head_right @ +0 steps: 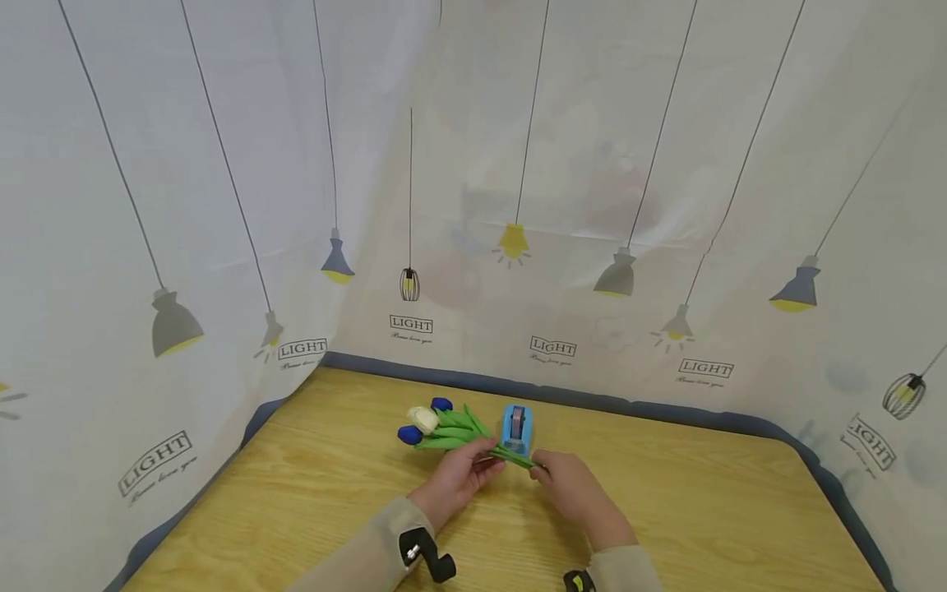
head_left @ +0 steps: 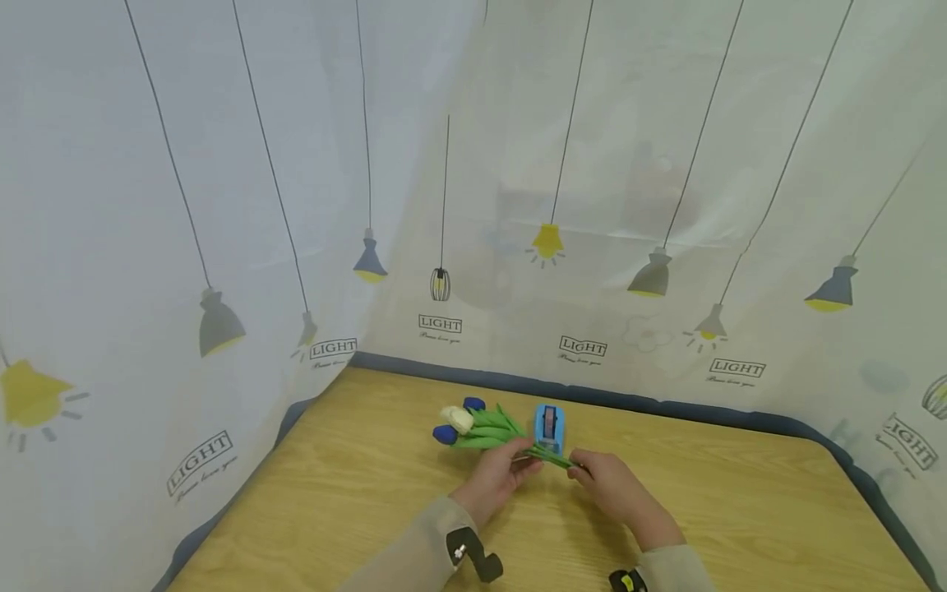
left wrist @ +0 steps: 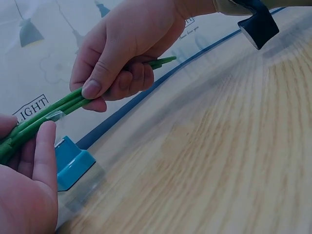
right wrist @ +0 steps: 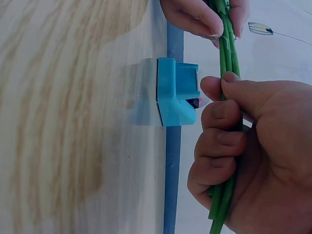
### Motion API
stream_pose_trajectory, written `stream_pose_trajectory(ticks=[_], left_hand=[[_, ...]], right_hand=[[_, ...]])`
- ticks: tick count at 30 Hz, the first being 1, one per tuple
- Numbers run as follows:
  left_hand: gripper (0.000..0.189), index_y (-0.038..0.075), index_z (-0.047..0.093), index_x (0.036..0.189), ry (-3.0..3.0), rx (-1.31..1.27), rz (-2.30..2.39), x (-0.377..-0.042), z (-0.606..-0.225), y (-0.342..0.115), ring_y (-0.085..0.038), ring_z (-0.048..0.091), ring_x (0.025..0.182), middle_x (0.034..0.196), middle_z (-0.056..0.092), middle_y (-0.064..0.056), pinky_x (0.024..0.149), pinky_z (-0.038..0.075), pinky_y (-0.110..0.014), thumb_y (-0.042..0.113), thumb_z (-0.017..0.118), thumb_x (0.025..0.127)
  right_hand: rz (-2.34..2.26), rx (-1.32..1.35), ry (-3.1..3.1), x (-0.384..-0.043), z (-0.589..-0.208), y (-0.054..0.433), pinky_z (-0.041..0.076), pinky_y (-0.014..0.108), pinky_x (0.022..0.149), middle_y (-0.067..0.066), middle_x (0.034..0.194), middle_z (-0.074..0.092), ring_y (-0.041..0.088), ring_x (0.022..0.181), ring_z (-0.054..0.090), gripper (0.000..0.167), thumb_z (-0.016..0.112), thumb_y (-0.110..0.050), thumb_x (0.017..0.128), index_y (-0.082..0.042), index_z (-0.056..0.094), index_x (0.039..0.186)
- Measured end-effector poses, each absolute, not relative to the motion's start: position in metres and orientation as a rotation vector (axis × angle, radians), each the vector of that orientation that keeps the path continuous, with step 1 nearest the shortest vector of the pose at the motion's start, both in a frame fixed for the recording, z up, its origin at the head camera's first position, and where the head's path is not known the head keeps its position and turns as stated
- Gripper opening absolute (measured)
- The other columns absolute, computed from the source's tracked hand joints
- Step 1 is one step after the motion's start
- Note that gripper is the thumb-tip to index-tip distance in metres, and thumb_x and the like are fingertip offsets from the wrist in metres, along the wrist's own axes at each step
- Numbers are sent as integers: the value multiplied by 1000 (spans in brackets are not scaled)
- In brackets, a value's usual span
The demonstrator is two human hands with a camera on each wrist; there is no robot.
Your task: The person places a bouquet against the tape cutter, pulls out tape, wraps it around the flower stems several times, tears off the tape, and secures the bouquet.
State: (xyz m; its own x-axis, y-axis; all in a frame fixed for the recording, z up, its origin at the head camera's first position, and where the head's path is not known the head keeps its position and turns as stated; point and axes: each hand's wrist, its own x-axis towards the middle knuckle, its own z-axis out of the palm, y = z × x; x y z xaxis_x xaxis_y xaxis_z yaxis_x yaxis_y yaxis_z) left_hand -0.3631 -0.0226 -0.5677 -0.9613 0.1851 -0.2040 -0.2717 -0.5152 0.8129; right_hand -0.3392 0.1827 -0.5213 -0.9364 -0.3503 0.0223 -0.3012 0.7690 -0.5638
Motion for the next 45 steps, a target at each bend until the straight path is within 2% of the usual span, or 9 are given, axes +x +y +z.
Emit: stream_pose_trajectory(ticks=[8,13,17,22,25,31,37,42,45], left_hand=[[20,-4,61,117,1288,-101,2547,-363,-569,-24,-23,68,103,116,62,-15,94,63,-25,10,65,103],[23,-6,60,119,1291,-107,2559,-363,-570,-23,-21,67,101,115,61,-14,93,63,-24,9,65,102],[18,-4,64,114,1343,-117,2544,-363,-570,-22,-19,67,97,108,64,-11,88,64,-23,9,65,102],[6,4,66,103,1366,-100,2536,-363,-570,-23,-17,67,93,105,66,-9,83,63,-19,10,68,101],[8,4,65,104,1359,-61,2532,-363,-570,-23,-17,68,94,107,65,-10,86,63,-21,11,68,101],[19,-3,61,116,1299,-38,2550,-362,-571,-22,-21,70,100,116,61,-15,95,63,-26,10,65,103],[9,1,62,107,1273,-51,2566,-364,-572,-23,-20,69,101,114,61,-14,92,63,-24,7,64,101],[8,2,63,105,1309,-43,2562,-365,-575,-22,-19,69,96,108,63,-12,89,64,-24,6,64,99],[8,1,63,105,1327,-28,2559,-365,-576,-22,-18,69,93,104,64,-10,89,64,-25,6,64,99]], right_hand=[[-961,-588,2850,-338,-520,183,38,25,57,-2,73,53,12,63,46,12,64,-13,106,-9,69,96],[-991,-562,2814,-339,-521,184,39,25,55,-1,70,54,13,61,47,13,64,-12,106,-9,72,96],[-984,-555,2808,-340,-522,186,40,25,55,0,70,57,13,61,47,13,65,-11,105,-9,73,97],[-989,-550,2816,-339,-522,189,40,24,54,1,71,59,13,60,47,11,65,-12,105,-10,74,99],[-995,-536,2821,-339,-521,190,40,24,53,2,71,60,13,59,47,11,65,-12,105,-10,74,100],[-1007,-523,2836,-339,-522,188,40,24,52,1,70,60,13,59,47,10,66,-12,104,-10,74,98],[-1025,-539,2834,-340,-524,187,43,24,54,1,73,65,13,63,53,9,69,-9,102,-9,77,98],[-1004,-601,2825,-338,-523,188,45,23,56,-4,72,64,9,62,53,12,71,-16,103,-10,76,94],[-1052,-603,2735,-340,-524,190,43,24,52,-5,65,57,8,55,47,21,64,-25,108,-10,74,96]])
